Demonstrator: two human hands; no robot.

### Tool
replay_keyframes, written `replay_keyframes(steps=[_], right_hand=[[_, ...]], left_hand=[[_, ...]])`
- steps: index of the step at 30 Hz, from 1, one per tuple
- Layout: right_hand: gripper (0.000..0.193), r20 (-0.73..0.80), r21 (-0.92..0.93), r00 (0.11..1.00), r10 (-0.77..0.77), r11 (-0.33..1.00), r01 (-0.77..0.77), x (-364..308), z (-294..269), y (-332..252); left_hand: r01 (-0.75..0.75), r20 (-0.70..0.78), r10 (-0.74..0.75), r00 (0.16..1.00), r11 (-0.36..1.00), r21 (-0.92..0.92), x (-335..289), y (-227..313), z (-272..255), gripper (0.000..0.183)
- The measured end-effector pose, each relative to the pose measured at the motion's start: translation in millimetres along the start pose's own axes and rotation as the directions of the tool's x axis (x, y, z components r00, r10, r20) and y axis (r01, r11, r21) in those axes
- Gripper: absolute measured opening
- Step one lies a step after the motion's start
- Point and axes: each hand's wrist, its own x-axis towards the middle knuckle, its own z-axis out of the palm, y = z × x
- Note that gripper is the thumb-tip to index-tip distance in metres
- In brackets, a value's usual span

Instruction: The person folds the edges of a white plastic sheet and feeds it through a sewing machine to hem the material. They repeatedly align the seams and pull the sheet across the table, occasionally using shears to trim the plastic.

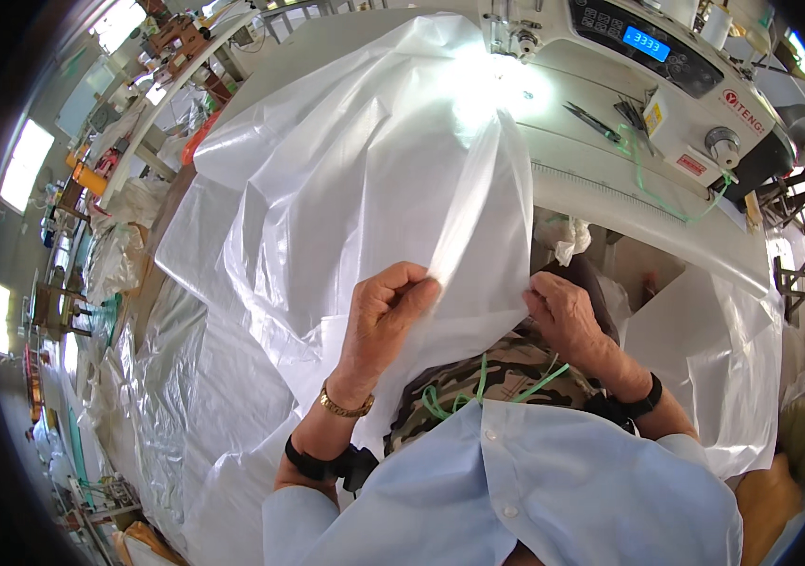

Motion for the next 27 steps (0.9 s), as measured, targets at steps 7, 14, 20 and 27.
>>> replay_keyframes(steps=[7, 14, 20, 27], right_hand=[[0.012, 0.271, 0.622, 0.963, 0.004, 0.762, -0.178, 33.4, -19.2, -79.2], [0.013, 0.305, 0.572, 0.952, -0.006, 0.801, -0.178, 30.4, -6.3, -88.1], [0.016, 0.17, 0.261, 0.907, -0.385, 0.905, 0.335, 38.4, 6.8, -89.2], [0.022, -0.166, 0.455, 0.962, -0.218, 0.849, 0.27, 60.4, 27.9, -44.8]], left_hand=[[-0.038, 0.086, 0.027, 0.996, 0.991, 0.131, -0.3, 11.9, 11.9, 0.005], [-0.137, 0.104, 0.117, 0.988, 0.968, 0.211, -0.7, 8.9, 8.3, 0.003], [0.083, 0.15, -0.086, 0.985, 0.996, 0.025, 5.1, 1.1, -0.3, 0.018], [0.018, -0.008, -0.017, 1.0, 0.929, 0.37, 13.6, 10.3, -39.5, 0.015]])
